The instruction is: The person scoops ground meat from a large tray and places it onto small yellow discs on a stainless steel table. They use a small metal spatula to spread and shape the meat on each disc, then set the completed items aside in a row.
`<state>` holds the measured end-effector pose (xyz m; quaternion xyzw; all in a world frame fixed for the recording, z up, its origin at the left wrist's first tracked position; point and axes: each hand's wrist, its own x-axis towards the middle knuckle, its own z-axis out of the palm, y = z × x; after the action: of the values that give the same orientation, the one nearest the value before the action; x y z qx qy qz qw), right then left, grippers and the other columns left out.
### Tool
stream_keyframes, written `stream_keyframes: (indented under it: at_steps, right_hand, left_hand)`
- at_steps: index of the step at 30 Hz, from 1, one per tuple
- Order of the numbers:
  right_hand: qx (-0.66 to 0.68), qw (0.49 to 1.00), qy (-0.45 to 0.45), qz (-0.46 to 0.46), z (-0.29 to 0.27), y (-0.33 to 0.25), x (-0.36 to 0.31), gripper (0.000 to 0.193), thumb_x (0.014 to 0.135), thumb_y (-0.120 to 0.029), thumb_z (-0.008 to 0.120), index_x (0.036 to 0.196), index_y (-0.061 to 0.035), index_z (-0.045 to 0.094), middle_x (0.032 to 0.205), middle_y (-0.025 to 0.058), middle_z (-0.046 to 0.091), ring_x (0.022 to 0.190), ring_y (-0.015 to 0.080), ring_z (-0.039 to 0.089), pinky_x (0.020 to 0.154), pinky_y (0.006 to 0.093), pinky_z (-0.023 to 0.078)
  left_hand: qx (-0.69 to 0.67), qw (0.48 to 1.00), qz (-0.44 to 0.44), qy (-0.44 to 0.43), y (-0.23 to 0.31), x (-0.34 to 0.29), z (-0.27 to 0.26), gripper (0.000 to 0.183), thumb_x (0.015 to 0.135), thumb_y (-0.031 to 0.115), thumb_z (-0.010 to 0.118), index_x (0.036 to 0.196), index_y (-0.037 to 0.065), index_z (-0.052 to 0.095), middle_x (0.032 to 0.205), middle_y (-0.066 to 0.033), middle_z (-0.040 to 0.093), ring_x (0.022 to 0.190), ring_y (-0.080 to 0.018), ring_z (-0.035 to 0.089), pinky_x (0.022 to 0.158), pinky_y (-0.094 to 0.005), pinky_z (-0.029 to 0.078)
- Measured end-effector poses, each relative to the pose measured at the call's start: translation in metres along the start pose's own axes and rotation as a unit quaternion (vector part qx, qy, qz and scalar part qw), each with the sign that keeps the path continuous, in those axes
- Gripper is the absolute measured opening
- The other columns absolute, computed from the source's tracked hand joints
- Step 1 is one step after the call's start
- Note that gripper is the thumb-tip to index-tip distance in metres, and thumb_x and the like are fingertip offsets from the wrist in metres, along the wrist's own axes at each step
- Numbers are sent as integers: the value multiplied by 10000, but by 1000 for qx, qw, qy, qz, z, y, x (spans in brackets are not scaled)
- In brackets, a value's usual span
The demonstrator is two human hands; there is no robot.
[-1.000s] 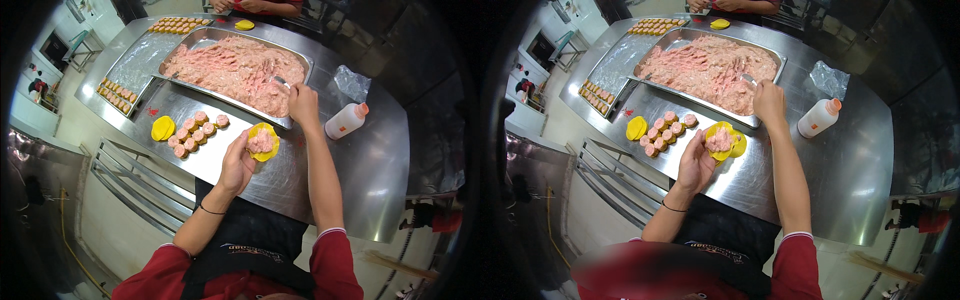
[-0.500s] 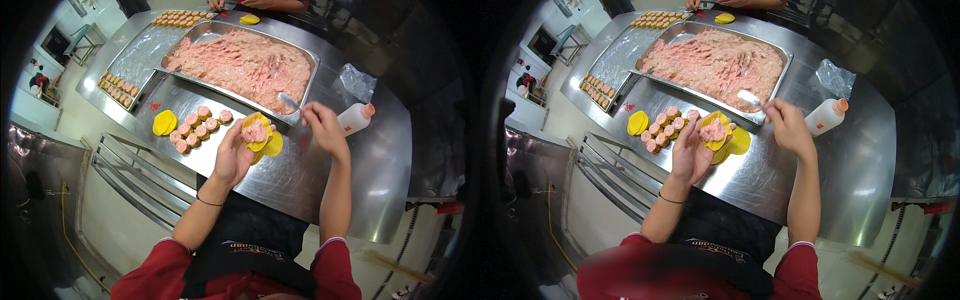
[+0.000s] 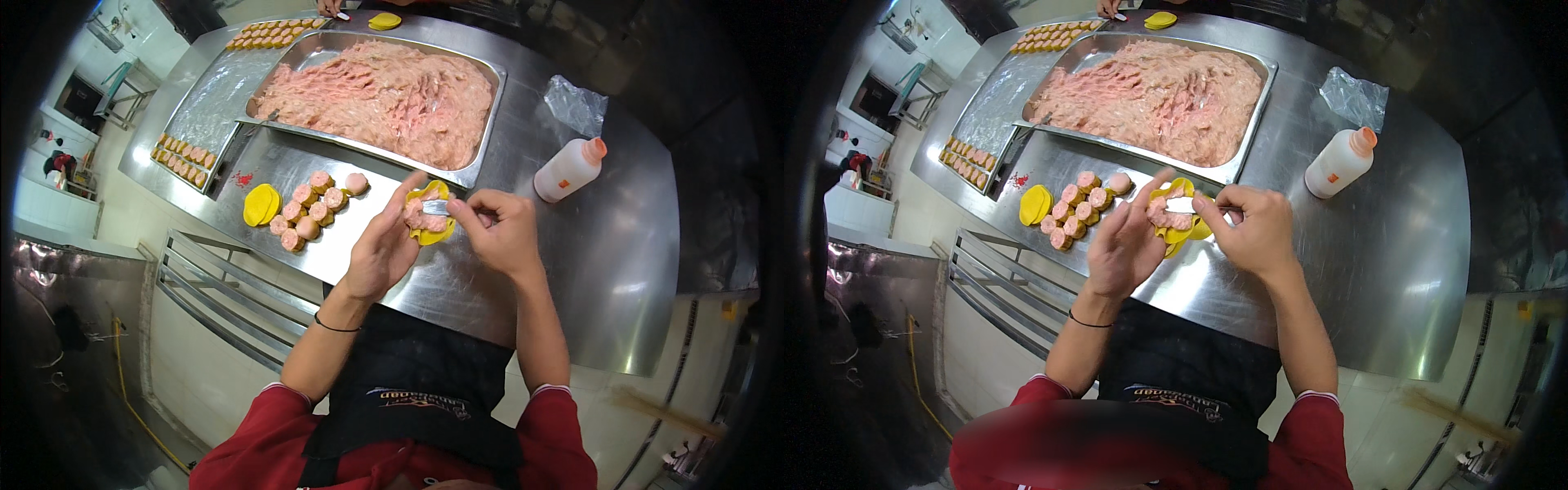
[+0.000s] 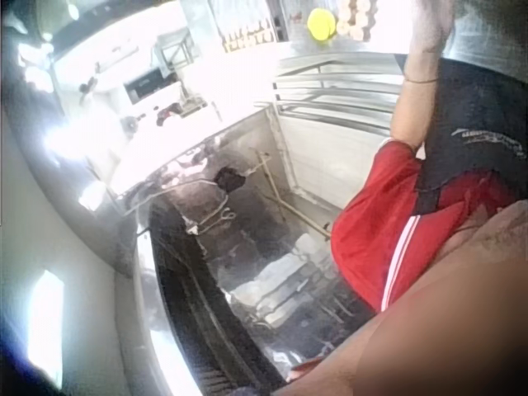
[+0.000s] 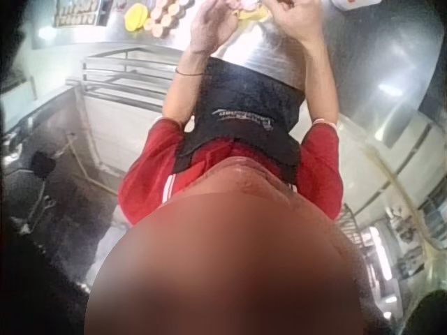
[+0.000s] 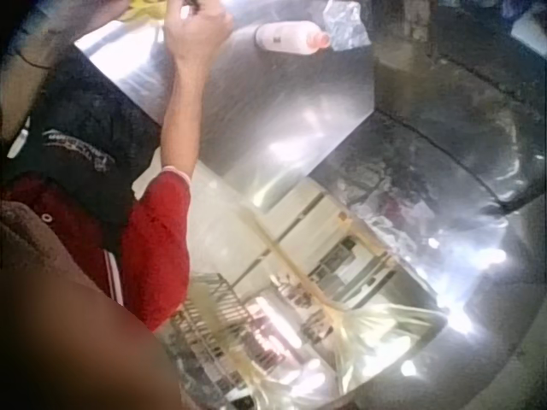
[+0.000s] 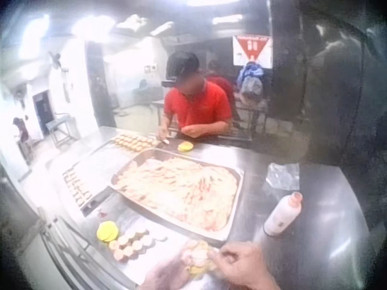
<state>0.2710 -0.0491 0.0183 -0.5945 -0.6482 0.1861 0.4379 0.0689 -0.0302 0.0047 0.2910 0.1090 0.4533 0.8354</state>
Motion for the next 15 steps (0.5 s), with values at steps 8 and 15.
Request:
stream_keyframes:
  at_steps: [8,15]
  right_hand:
    - [84,991,-100,14,-23,-18,3,252,922,-188,829,788,15,761,576,-8,588,540,33,480,511,259,353]
    - [-27,991,-115,-68,-36,-32,10,260,874,-196,848,742,1,742,548,65,590,486,111,532,496,295,379]
  left_hand:
    - [518,848,-54,-99,27,12,-3,391,930,59,718,1313,13,656,1153,-108,734,999,-144,681,909,-310,542]
    - [600,785,-3,-155,41,20,13,429,803,227,944,1084,5,709,952,-92,732,857,-188,679,800,-336,537]
